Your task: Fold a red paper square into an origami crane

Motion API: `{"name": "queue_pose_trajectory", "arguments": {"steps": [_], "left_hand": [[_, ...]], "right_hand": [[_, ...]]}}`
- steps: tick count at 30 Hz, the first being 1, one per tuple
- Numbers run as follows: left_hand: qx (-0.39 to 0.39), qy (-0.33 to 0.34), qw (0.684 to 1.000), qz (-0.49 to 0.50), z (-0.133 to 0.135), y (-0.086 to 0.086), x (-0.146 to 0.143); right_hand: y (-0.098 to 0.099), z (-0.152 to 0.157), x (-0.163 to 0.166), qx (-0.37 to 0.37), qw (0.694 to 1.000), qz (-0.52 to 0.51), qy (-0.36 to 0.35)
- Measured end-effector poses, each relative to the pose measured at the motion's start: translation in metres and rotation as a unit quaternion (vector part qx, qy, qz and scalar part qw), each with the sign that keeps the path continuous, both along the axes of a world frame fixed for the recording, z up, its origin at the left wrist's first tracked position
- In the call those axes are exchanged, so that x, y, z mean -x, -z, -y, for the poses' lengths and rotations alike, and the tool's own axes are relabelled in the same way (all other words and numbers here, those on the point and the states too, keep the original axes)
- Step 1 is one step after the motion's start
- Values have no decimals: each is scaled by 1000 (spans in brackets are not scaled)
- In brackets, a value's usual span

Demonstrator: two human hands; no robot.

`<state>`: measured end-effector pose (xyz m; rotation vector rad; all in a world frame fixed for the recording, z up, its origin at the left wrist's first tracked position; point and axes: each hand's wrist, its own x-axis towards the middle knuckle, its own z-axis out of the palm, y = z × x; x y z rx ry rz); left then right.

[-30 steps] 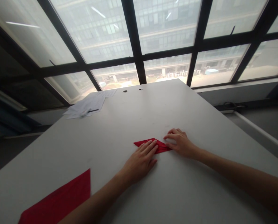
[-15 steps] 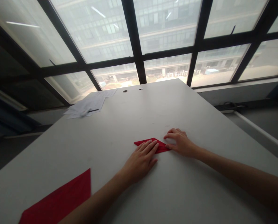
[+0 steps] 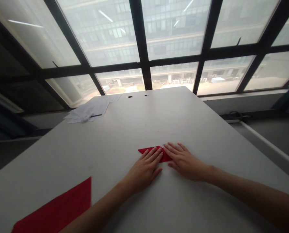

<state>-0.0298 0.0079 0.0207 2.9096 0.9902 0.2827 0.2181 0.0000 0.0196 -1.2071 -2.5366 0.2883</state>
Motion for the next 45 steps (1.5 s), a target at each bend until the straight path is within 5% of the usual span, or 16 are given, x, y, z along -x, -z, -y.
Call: {"name": "queue_pose_trajectory", "arguments": {"steps": [6, 16, 20, 27, 38, 41, 45], "left_hand": [[5, -10, 1000, -11, 0, 0, -1], [-4, -11, 1000, 3, 0, 5, -1], [-4, -11, 1000, 2, 0, 4, -1], [6, -6, 1000, -2, 2, 2, 0], [-63, -228, 972, -4, -11, 6, 7], [-76, -145, 987, 1, -7, 0, 5], [3, -20, 1000, -17, -1, -1, 2]], "right_hand": [[4, 19, -10, -9, 997, 65, -30], [2, 48, -49, -18, 996, 63, 54], [-4, 37, -34, -29, 994, 8, 102], [4, 30, 23, 9, 999, 33, 29], [15, 35, 28, 0, 997, 70, 42], [15, 35, 29, 6, 996, 74, 46], [17, 33, 27, 8, 998, 59, 37]]}}
